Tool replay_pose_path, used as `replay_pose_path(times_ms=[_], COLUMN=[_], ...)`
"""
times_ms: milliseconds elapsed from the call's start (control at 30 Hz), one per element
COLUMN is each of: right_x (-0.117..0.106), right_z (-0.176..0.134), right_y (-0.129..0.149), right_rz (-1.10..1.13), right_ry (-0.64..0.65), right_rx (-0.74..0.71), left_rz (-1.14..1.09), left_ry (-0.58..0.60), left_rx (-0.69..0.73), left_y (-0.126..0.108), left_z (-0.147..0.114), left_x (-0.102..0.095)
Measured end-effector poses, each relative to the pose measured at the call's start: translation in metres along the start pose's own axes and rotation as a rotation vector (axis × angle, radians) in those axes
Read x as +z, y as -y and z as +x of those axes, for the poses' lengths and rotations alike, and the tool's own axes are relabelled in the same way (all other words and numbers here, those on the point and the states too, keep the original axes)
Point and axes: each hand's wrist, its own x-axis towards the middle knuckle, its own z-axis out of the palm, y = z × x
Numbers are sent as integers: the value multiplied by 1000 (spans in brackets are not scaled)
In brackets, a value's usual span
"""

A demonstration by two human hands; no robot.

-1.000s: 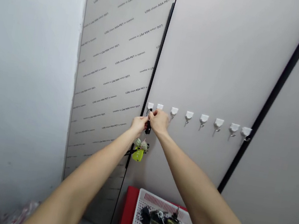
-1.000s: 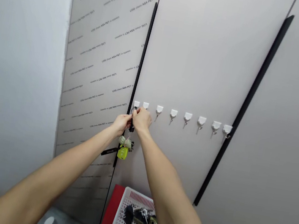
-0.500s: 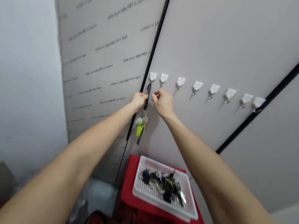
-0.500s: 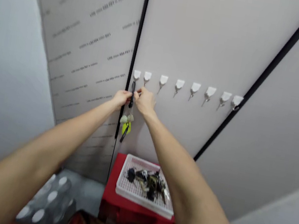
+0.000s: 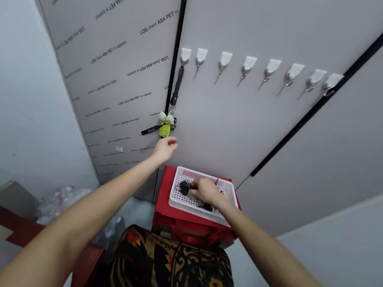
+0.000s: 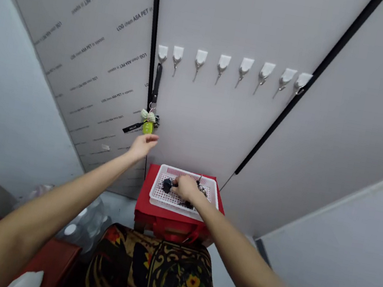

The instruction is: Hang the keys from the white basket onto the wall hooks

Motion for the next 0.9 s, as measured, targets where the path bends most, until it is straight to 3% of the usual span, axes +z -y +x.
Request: replay_pose_path(times_ms=[267, 400, 500, 633, 733, 833, 900], right_x=[14, 15, 11, -2, -14, -23, -27], right_z=[6, 5, 5, 4, 0, -9, -14], right_y=[28, 23, 13, 4, 5, 11, 15], right_rz=[-75, 90, 332, 761, 929, 946, 916], right_ry=[-142, -155, -255, -373, -471, -572, -612], right_rx=[59, 72, 109, 97, 58, 27, 2], left_rz=[158, 209, 196, 27, -163, -409, -600], left_ry=[221, 272, 298, 471, 576, 575, 486], left_rx=[-106, -114, -198, -429, -568, -654, -645], left_y=[29, 38, 40, 33, 27, 22, 20], left_z=[-35, -39, -41, -45, -51, -55, -56], left_x=[27, 28, 29, 34, 38, 43, 46])
